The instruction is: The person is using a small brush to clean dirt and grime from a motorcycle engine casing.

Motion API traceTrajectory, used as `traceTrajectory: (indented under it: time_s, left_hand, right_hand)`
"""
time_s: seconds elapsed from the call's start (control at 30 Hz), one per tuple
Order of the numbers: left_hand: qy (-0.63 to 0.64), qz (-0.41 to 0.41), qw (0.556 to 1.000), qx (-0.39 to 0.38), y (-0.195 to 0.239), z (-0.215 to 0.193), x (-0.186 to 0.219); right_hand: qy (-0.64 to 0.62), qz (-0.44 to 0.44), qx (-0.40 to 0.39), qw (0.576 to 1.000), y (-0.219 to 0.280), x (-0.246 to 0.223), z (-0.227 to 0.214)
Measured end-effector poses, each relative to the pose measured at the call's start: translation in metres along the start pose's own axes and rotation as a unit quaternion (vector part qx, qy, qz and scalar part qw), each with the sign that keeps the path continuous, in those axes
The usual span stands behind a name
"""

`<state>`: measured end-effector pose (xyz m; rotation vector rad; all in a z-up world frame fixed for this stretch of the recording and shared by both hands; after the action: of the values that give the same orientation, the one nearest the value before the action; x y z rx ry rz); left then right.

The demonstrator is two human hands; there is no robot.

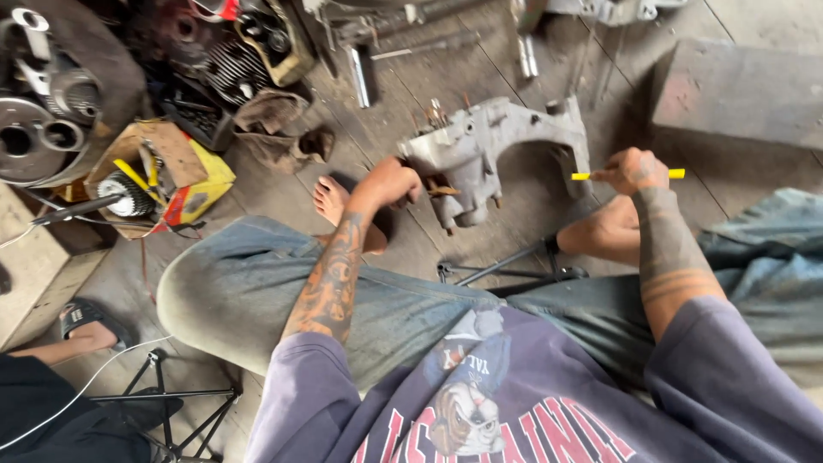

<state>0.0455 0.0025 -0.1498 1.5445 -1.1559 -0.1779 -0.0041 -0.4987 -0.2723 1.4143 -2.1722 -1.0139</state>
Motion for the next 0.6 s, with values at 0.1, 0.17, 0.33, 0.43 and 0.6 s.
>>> traceTrajectory:
  time_s: [0.1,0.17,0.33,0.43,0.6]
  left_hand:
    - [0.0,0.0,1.0,0.0,0.008,-0.003,0.005]
    - [0.017,0.006,1.0,0.005,0.015,-0.007,0.013]
    - [0.009,0.006,1.0,-0.002,0.029,-0.011,0.024]
    - [0.004,0.006,1.0,0.002,0.026,-0.011,0.019]
    - [0.002,0.01,1.0,-0.002,0.026,-0.01,0.021]
  right_hand:
    - [0.059,0.02,0.037,0.997,-0.014,0.035,-0.004]
    - [0.111,0.014,0.065,0.992,-0.01,0.037,-0.022]
    - [0.066,-0.044,0.067,0.995,0.004,-0.032,-0.012]
    - [0.026,-0.034,0.074,0.996,-0.003,-0.027,-0.01]
    - [0.045,-0.056,0.109,0.991,0.007,-0.031,-0.028]
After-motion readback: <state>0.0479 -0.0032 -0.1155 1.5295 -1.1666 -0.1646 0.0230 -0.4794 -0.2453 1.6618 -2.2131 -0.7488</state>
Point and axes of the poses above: each hand's wrist, its own y-axis away from the middle knuckle, its own z-axis out of the palm, x = y × z, the point moved 9 cm from there along -y, towards the middle knuckle, and after that the axes turned 2 degrees about z, right-handed, at the moved point
